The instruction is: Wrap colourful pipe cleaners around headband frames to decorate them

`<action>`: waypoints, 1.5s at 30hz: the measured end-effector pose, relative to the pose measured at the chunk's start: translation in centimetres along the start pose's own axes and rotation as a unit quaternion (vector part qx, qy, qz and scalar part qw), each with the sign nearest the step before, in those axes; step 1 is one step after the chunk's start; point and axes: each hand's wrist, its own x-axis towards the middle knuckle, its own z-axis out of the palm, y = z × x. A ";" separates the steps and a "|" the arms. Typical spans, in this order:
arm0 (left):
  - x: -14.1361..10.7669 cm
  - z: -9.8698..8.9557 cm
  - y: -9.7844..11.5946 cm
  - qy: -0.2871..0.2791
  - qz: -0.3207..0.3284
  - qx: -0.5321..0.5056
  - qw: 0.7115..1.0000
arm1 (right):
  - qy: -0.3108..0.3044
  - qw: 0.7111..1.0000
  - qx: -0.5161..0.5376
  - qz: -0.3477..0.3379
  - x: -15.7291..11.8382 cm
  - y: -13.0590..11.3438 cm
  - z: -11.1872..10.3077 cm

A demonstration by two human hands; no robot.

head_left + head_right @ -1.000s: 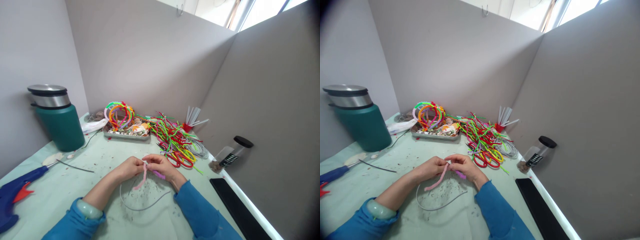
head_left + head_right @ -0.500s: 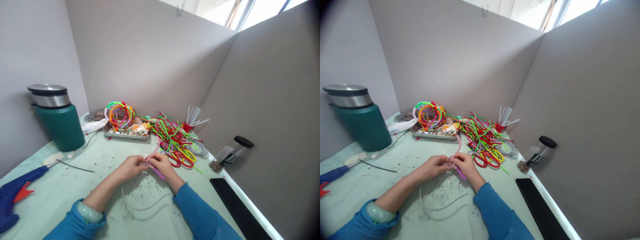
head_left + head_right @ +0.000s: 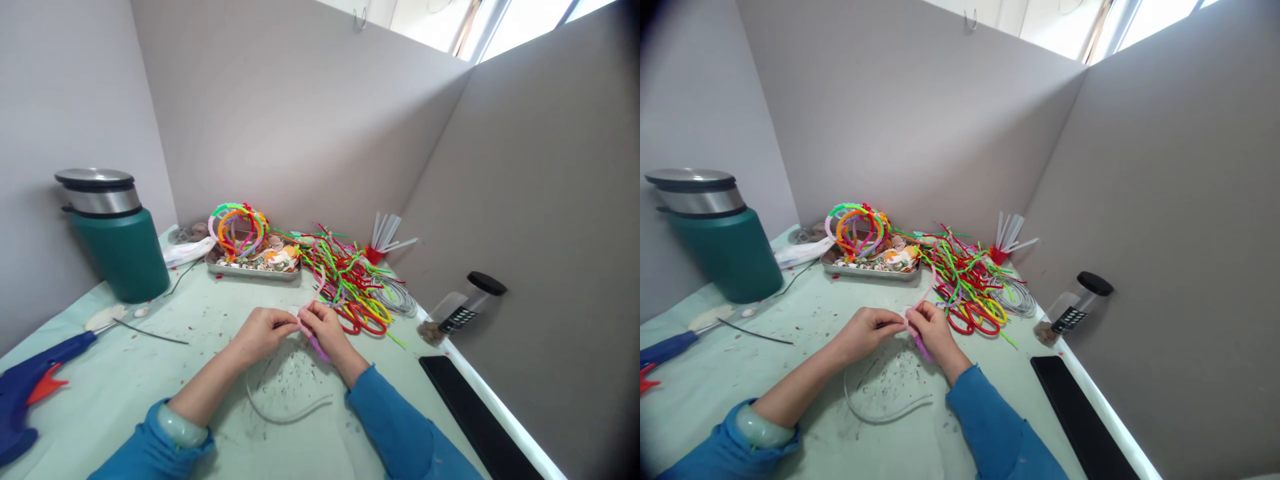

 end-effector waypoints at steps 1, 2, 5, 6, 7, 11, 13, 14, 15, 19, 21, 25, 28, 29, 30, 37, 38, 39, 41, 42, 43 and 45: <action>0.0 0.0 0.0 0.006 0.002 -0.003 1.000 | -0.001 1.000 0.016 0.007 0.0 0.0 0.0; 0.0 0.1 0.1 0.011 0.003 -0.004 1.000 | 0.002 0.999 0.034 0.012 0.0 0.0 -0.1; -0.1 0.0 0.5 0.032 0.009 0.002 0.999 | 0.013 0.997 0.075 0.020 0.0 0.0 -0.1; -0.2 0.0 0.7 0.039 0.013 0.006 0.999 | 0.013 0.996 0.081 0.022 0.0 -0.1 -0.1; -0.3 -0.1 0.8 0.046 0.019 0.008 0.999 | 0.011 0.996 0.085 0.025 0.0 -0.1 -0.1; -0.5 -0.3 1.2 0.063 0.039 0.008 0.997 | -0.017 0.994 0.100 0.029 -0.1 -0.2 0.0; -0.5 -0.3 1.3 0.075 0.042 0.009 0.996 | -0.024 0.992 0.121 0.030 -0.1 -0.2 0.1; -0.5 -0.3 1.2 0.086 0.041 0.009 0.995 | -0.023 0.990 0.132 0.032 -0.1 -0.2 0.1; -0.5 -0.2 1.2 0.100 0.037 0.008 0.994 | -0.022 0.989 0.141 0.036 -0.1 -0.2 0.0; -0.4 -0.2 0.9 0.134 0.023 -0.009 0.991 | -0.034 0.987 0.147 0.055 0.0 -0.1 -0.1; -0.3 -0.3 0.8 0.130 0.012 -0.032 0.991 | -0.045 0.988 0.135 0.059 -0.1 -0.2 0.0; -0.1 -0.5 0.7 0.144 -0.051 -0.113 0.982 | -0.049 0.991 0.113 0.055 0.0 -0.2 0.3; 0.2 -0.4 0.5 0.142 -0.109 -0.180 0.967 | -0.043 0.994 0.088 0.053 0.0 0.0 0.5; 0.2 -0.4 0.5 0.136 -0.126 -0.198 0.962 | -0.043 0.995 0.078 0.048 0.0 0.1 0.5; 0.3 -0.4 0.4 0.129 -0.142 -0.215 0.958 | -0.041 0.996 0.069 0.041 0.0 0.3 0.6; 0.2 -0.3 0.9 0.076 -0.192 -0.307 0.929 | 0.000 0.999 0.038 0.005 0.1 0.4 0.5; 0.2 -0.3 1.0 0.067 -0.198 -0.315 0.926 | 0.003 0.999 0.037 0.004 0.1 0.2 0.6; 0.2 -0.3 1.0 0.059 -0.204 -0.322 0.922 | 0.006 0.999 0.037 0.005 0.1 0.1 0.6; 0.3 -0.2 1.0 0.053 -0.213 -0.332 0.917 | 0.014 0.999 0.034 0.010 0.1 -0.2 0.7; 0.3 -0.1 0.9 0.053 -0.215 -0.332 0.917 | 0.020 0.999 0.031 0.011 0.0 -0.3 0.7; 0.3 -0.1 0.9 0.057 -0.216 -0.329 0.917 | 0.023 0.999 0.027 0.010 0.0 -0.4 0.7; 0.3 0.1 0.6 0.067 -0.214 -0.307 0.925 | 0.019 1.000 0.015 0.000 -0.2 -0.4 0.7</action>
